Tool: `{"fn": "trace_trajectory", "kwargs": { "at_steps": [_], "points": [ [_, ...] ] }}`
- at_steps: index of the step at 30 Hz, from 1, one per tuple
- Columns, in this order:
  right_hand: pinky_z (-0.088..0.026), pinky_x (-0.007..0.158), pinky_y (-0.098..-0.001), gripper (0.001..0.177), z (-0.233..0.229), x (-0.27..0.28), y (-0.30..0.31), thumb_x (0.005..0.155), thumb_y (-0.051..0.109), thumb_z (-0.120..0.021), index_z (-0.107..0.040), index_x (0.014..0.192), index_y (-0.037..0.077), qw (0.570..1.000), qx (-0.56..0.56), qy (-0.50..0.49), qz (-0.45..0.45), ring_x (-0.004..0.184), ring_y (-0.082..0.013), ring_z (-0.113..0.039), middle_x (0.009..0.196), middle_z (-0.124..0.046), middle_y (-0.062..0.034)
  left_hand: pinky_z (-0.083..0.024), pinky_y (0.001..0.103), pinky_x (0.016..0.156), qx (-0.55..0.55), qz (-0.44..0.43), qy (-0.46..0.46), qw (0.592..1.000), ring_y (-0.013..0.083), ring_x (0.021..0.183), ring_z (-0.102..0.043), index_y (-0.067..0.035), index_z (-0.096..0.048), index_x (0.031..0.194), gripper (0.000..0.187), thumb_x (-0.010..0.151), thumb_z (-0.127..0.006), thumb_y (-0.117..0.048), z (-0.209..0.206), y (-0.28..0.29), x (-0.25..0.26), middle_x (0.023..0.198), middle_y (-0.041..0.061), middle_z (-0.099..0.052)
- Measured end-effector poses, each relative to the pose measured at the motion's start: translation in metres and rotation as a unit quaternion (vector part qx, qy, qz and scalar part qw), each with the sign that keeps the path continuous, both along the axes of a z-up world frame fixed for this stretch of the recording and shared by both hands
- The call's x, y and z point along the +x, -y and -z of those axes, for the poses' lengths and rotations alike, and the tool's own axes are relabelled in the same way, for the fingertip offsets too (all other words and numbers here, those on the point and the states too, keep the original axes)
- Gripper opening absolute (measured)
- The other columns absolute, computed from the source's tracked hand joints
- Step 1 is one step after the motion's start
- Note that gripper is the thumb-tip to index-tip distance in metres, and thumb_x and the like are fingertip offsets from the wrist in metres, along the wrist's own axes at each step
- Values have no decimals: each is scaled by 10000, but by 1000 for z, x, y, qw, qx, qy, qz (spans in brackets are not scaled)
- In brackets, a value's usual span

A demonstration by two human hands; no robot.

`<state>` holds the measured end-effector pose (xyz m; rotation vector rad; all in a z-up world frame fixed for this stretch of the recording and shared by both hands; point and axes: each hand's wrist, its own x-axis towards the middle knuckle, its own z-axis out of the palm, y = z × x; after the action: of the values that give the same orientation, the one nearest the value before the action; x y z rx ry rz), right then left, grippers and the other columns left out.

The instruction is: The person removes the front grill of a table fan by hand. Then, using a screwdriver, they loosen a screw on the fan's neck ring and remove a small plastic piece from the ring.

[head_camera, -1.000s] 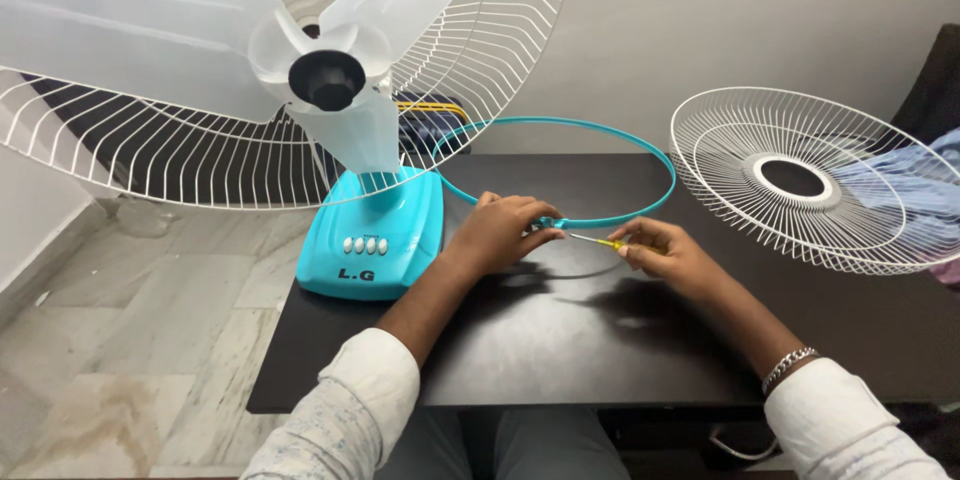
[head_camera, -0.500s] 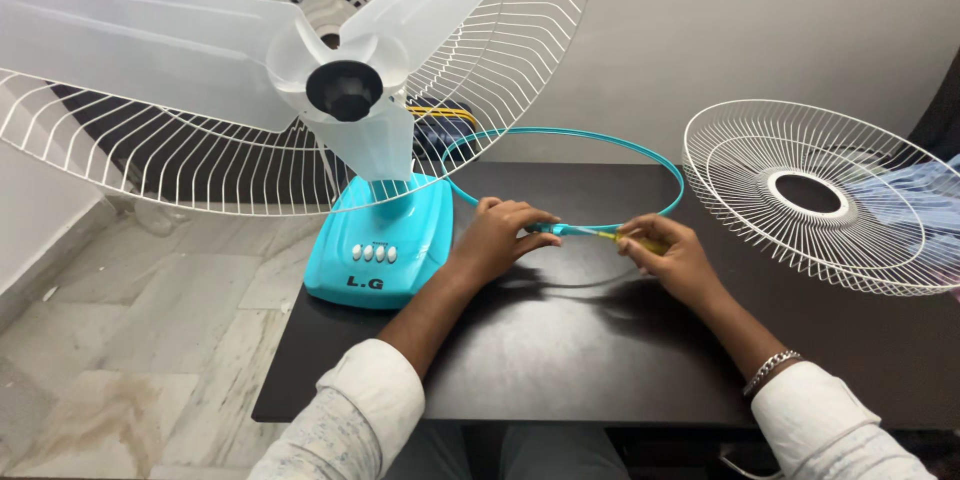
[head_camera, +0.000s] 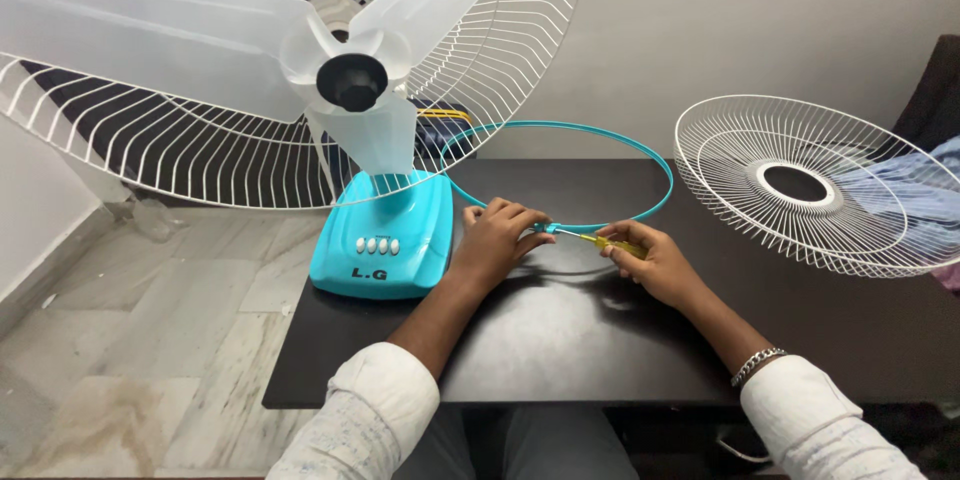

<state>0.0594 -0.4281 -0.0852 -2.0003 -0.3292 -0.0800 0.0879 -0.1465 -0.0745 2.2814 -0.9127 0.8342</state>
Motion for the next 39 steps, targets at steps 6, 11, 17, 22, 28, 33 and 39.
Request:
{"fn": "trace_trajectory", "kwargs": {
  "at_steps": [6, 11, 17, 22, 28, 33, 39],
  "points": [
    [-486, 582, -233, 350, -4, -14, -5, 949, 198, -667, -724, 1277, 89, 1000, 9, -15, 21, 643, -58, -563, 920, -772, -28, -546, 432, 856, 19, 78, -38, 996, 270, 1032, -648, -158, -742, 1092, 343, 882, -752, -429, 2, -1, 2, 1045, 40, -720],
    [-475, 571, -217, 355, 4, -24, -5, 945, 201, -674, -728, 1272, 74, 998, 45, -30, 13, 636, -41, -542, 874, -745, -23, -553, 402, 858, 30, 122, -57, 990, 292, 1011, -676, -131, -737, 1092, 297, 864, -781, -315, 0, 1, -10, 1037, 64, -727],
    [-402, 521, -228, 319, 8, -28, -5, 957, 217, -674, -750, 1228, 66, 998, 44, -12, 44, 581, -65, -487, 717, -638, -17, -548, 416, 866, 10, 137, -75, 988, 306, 1028, -677, -113, -728, 1104, 290, 873, -781, -280, -5, -10, -21, 1030, 85, -724],
    [-417, 536, -226, 321, 8, -29, -5, 955, 238, -655, -764, 1199, 59, 999, 35, -7, 41, 593, -59, -509, 719, -636, 7, -545, 416, 852, -30, 112, -73, 991, 300, 1013, -676, -130, -741, 1105, 292, 877, -779, -308, -7, -15, -30, 1024, 81, -719],
    [-414, 531, -232, 336, 17, -29, -4, 969, 263, -648, -770, 1184, 35, 998, 39, 2, 41, 580, -67, -512, 679, -619, -4, -551, 406, 849, -92, 103, -84, 987, 285, 1019, -676, -160, -763, 1125, 270, 889, -764, -292, -11, -17, -37, 1042, 65, -717],
    [-406, 494, -229, 351, 19, -27, -1, 967, 273, -641, -768, 1184, 28, 999, 40, 8, 29, 542, -62, -507, 648, -616, -12, -555, 393, 852, -82, 108, -73, 988, 269, 1020, -675, -174, -766, 1125, 262, 891, -772, -291, -15, -17, -38, 1024, 58, -712],
    [-375, 435, -230, 359, 19, -26, -2, 993, 279, -603, -759, 1189, 22, 998, 60, -24, 18, 463, -62, -457, 621, -624, -38, -557, 380, 841, -66, 98, -58, 991, 253, 1003, -672, -192, -776, 1136, 265, 890, -774, -289, -14, -17, -40, 1015, 45, -721]
  ]
}}
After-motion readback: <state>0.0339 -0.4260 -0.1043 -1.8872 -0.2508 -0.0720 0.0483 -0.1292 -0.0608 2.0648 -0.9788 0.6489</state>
